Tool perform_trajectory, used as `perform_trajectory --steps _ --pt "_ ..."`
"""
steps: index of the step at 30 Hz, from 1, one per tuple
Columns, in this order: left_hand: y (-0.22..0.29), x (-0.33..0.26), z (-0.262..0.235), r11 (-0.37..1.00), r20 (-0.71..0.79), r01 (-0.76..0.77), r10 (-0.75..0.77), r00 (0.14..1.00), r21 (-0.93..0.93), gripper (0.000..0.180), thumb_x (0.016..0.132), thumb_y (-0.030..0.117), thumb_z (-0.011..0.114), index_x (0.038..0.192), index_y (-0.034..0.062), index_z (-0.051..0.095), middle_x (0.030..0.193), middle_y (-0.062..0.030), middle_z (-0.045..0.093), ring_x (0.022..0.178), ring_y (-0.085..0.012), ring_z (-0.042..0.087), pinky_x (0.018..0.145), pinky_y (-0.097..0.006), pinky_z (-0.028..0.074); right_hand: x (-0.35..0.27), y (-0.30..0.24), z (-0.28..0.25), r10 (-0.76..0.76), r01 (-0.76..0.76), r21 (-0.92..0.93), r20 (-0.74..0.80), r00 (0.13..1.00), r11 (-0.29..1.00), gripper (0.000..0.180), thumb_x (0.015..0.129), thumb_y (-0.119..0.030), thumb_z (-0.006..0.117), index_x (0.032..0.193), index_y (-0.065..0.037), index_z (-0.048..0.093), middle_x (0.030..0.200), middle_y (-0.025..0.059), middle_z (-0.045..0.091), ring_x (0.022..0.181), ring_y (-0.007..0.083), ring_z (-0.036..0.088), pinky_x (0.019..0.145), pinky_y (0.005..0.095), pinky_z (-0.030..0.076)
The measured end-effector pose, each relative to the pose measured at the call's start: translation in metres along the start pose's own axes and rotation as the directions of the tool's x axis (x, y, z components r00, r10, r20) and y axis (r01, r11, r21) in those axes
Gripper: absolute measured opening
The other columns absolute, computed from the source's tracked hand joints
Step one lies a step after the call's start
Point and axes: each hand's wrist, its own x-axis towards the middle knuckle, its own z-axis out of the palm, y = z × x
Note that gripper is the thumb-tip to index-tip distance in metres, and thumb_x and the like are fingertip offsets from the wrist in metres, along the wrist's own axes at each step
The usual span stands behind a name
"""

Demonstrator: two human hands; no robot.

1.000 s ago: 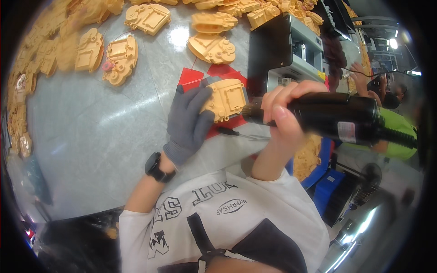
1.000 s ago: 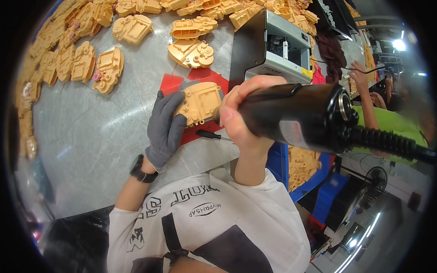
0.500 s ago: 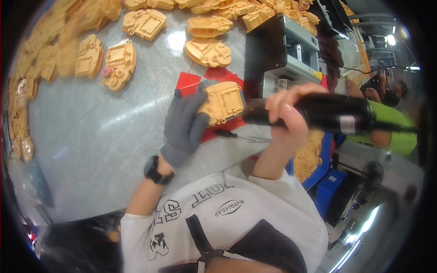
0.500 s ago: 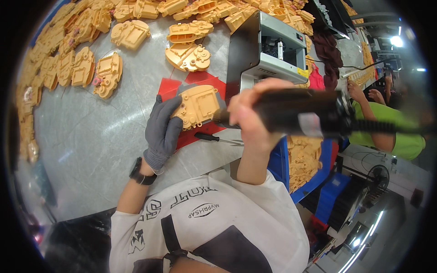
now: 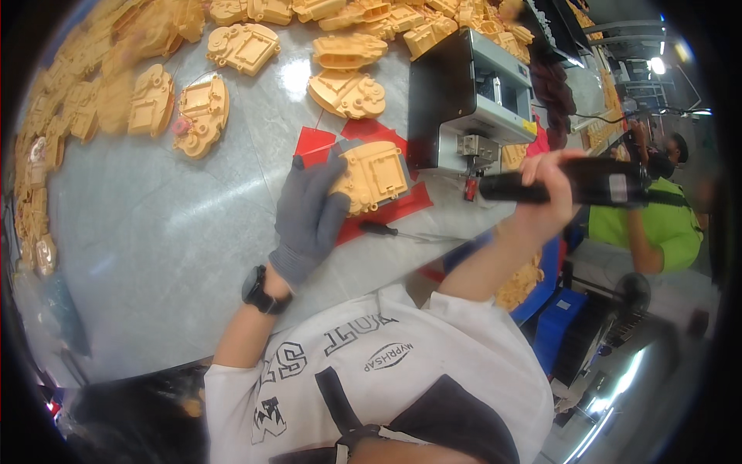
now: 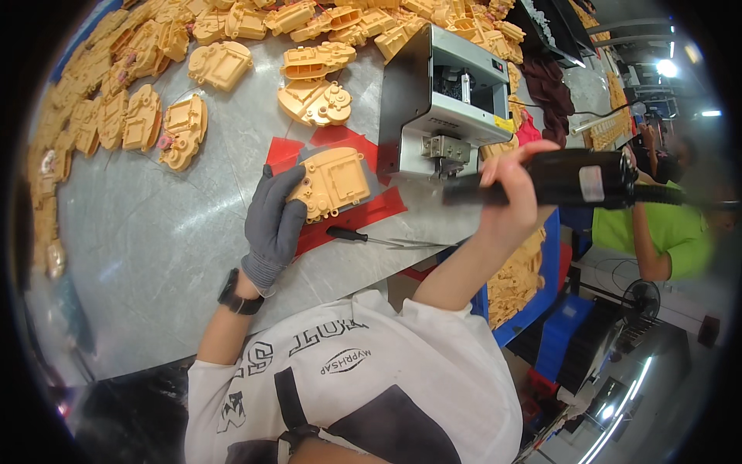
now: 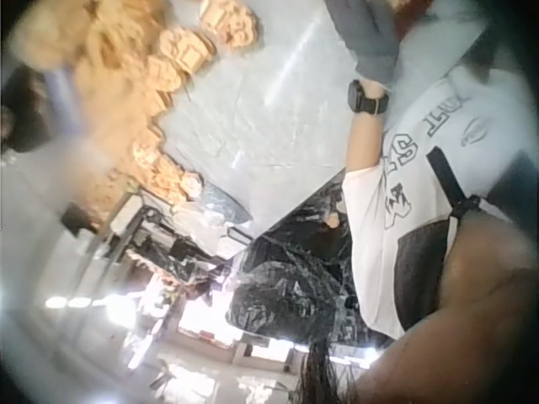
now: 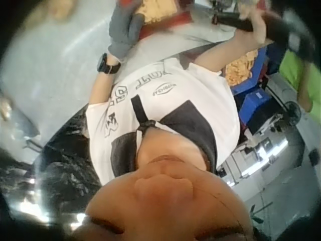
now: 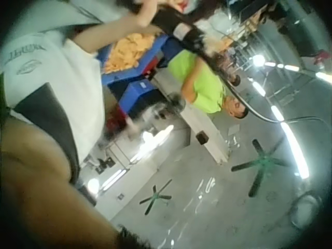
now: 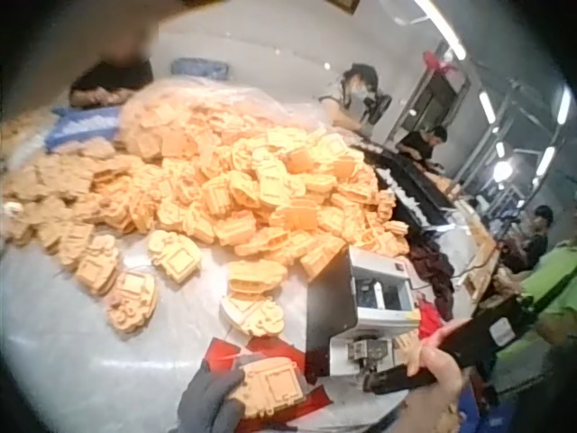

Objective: The person picks up plastic casings from a pile, places them onto a jig, and drives screws into them using an electric screwdriver.

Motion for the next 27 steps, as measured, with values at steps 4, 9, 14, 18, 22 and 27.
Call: perform_trajectory --steps 4,9,14,18,22,27 --pt "0.002 0.001 0.000 1.000 0.012 -0.001 0.001 1.000 -0.012 0.033 0.081 0.008 0.049 0.113 -0.0011 0.051 0.100 -0.0179 0.057 0.095 -0.0320 0.056 0.102 -0.044 0.029 -0.026 -0.014 0.005 -0.025 -0.073 0.289 0.319 0.947 0.955 0.036 0.069 -0.003 0.055 0.102 -0.003 0.038 0.062 0.0080 0.046 0.049 0.0173 0.048 0.055 0.0323 0.041" --pt "-0.001 -0.001 -0.003 1.000 -0.008 -0.004 0.004 1.000 -0.018 0.032 0.082 0.007 0.048 0.112 -0.0013 0.052 0.098 -0.0174 0.057 0.092 -0.0315 0.056 0.099 -0.043 0.032 -0.052 -0.002 0.060 -0.114 -0.084 0.379 0.472 0.874 0.921 0.041 0.068 0.005 0.056 0.103 -0.003 0.036 0.061 0.0061 0.048 0.050 0.0164 0.049 0.054 0.0314 0.043" --pt "0.002 0.000 -0.004 0.994 -0.026 0.031 -0.034 0.999 -0.109 0.031 0.082 0.006 0.048 0.111 -0.0019 0.052 0.097 -0.0174 0.057 0.086 -0.0305 0.055 0.096 -0.042 0.034 -0.063 -0.001 0.083 -0.128 -0.031 0.313 0.477 0.869 0.949 0.040 0.068 0.005 0.058 0.100 -0.001 0.037 0.060 0.0056 0.047 0.051 0.0148 0.047 0.052 0.0270 0.042" --pt "-0.002 0.000 -0.004 0.998 -0.047 -0.022 0.020 0.999 -0.055 0.030 0.081 0.006 0.048 0.110 -0.0022 0.053 0.095 -0.0171 0.058 0.084 -0.0306 0.056 0.097 -0.042 0.034 -0.067 0.002 0.088 -0.082 -0.042 0.247 0.472 0.878 0.968 0.039 0.068 0.005 0.058 0.100 -0.002 0.036 0.060 0.0057 0.047 0.051 0.0136 0.046 0.052 0.0266 0.042" --pt "-0.001 0.000 -0.005 0.998 -0.048 -0.022 0.019 0.999 -0.053 0.030 0.081 0.006 0.049 0.109 -0.0021 0.053 0.094 -0.0172 0.058 0.085 -0.0315 0.056 0.098 -0.043 0.033 -0.072 0.009 0.088 -0.037 -0.077 0.208 0.491 0.870 0.975 0.039 0.069 0.008 0.057 0.101 -0.002 0.036 0.060 0.0064 0.049 0.053 0.0128 0.048 0.054 0.0256 0.043" --pt "-0.001 0.002 -0.006 0.998 -0.042 -0.021 0.019 0.999 -0.052 0.030 0.081 0.008 0.049 0.110 -0.0017 0.053 0.095 -0.0176 0.058 0.086 -0.0322 0.056 0.098 -0.044 0.032 -0.071 0.010 0.091 -0.020 -0.068 0.146 0.533 0.846 0.987 0.036 0.069 0.008 0.059 0.097 -0.001 0.039 0.063 0.0060 0.053 0.056 0.0117 0.051 0.054 0.0232 0.042"
